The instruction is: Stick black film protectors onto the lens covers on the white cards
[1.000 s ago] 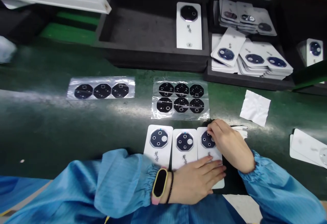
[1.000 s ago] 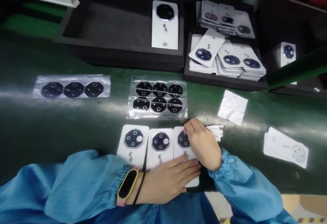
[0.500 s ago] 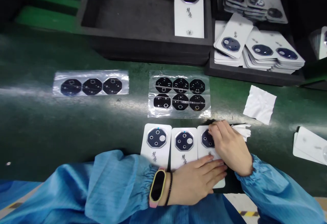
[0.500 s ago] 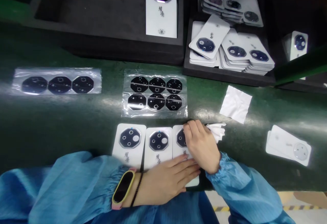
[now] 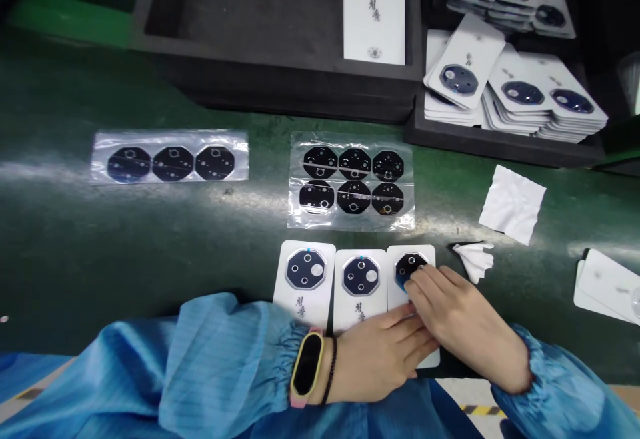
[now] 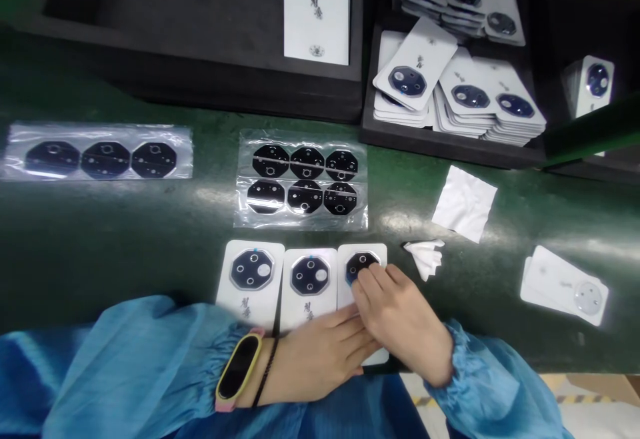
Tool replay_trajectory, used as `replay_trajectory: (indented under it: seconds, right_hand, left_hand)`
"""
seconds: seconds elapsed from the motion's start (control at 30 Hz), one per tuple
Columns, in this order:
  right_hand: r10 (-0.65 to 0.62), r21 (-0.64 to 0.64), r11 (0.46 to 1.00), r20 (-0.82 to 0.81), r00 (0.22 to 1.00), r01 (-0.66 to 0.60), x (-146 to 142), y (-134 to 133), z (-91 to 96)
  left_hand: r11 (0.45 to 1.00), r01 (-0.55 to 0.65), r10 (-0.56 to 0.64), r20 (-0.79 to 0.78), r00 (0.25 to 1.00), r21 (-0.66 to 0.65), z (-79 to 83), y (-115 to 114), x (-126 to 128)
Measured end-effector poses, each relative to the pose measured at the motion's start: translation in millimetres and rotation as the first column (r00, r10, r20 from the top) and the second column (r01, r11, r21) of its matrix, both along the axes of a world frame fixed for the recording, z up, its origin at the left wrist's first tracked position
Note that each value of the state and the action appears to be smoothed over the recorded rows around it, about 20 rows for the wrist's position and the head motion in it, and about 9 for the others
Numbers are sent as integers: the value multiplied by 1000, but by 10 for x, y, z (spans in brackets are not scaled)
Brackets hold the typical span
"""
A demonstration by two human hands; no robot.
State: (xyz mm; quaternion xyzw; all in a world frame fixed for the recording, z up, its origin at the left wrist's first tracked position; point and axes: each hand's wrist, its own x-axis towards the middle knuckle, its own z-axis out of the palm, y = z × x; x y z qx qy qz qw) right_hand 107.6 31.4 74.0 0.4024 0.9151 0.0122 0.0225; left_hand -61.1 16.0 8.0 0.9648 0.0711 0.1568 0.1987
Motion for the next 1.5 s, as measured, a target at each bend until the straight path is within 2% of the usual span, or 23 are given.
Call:
replay_trajectory:
  seconds: [0.17,0.3,0.47,0.53,0.63,0.7,0.73,0.83,0.9,0.97,1.07,1.13,1.23,1.4,1.5]
  right_hand:
    - [20,-83,996,-38,999,-23,68,-52,47]
    - [16,-102,995,-48,999,-21,106,-50,53]
    - [-15,-256,966,-128,992,-19,195,-61,129]
    - [-31,-361,932,-169,985,-33,254,-50,177]
    - [-81,-555,826,-290,954,-99,359,2,238]
    - [-206,-607,792,-374,904,-71,427,68,263]
    - [-292,-608,794,-391,873,-6,456,114,271]
    - [-534,-553,783,-365,763,284,507,304,263]
    - [-615,-483,766,-359,702,424,506,456,214]
    - [-641,-370,764,-331,693,529,480,598,122]
    - [-667,-157,745,-206,716,648,414,735,-48]
    - [-689,-62,723,-141,711,688,371,761,-133]
    - [-696,2,713,-118,708,701,338,727,-170]
    - [-655,-48,753,-147,741,656,375,610,-67]
    - [-618,-20,776,-231,752,631,338,552,24]
  left_hand:
    - [1000,9,-9,-5,1000,-9,-14,-10,-4]
    - [1000,-5,5,12,1000,0,-14,-15,-11]
    - [1000,-20,21,36,999,-24,2,-1,-4]
    - [1000,-20,21,35,999,-17,4,-2,-2]
    - [1000,-2,2,8,1000,11,1,-11,-8]
    - [1000,-4,5,-8,1000,27,-1,-18,-15]
    - [999,-7,7,-16,1000,35,0,-20,-18]
    - [998,-7,9,-23,1000,61,5,-17,-24]
    - [997,-14,15,-13,1000,71,10,-10,-23]
    - [997,-22,22,4,1000,75,12,-4,-20]
    - [997,-12,12,0,1000,80,10,-2,-20]
    - [997,-3,4,-14,1000,82,9,-2,-24]
    - [997,4,-3,-14,1000,77,9,2,-31]
    - [998,19,-18,-6,1000,67,2,12,-43]
    - [998,26,-25,-24,999,64,-6,6,-48]
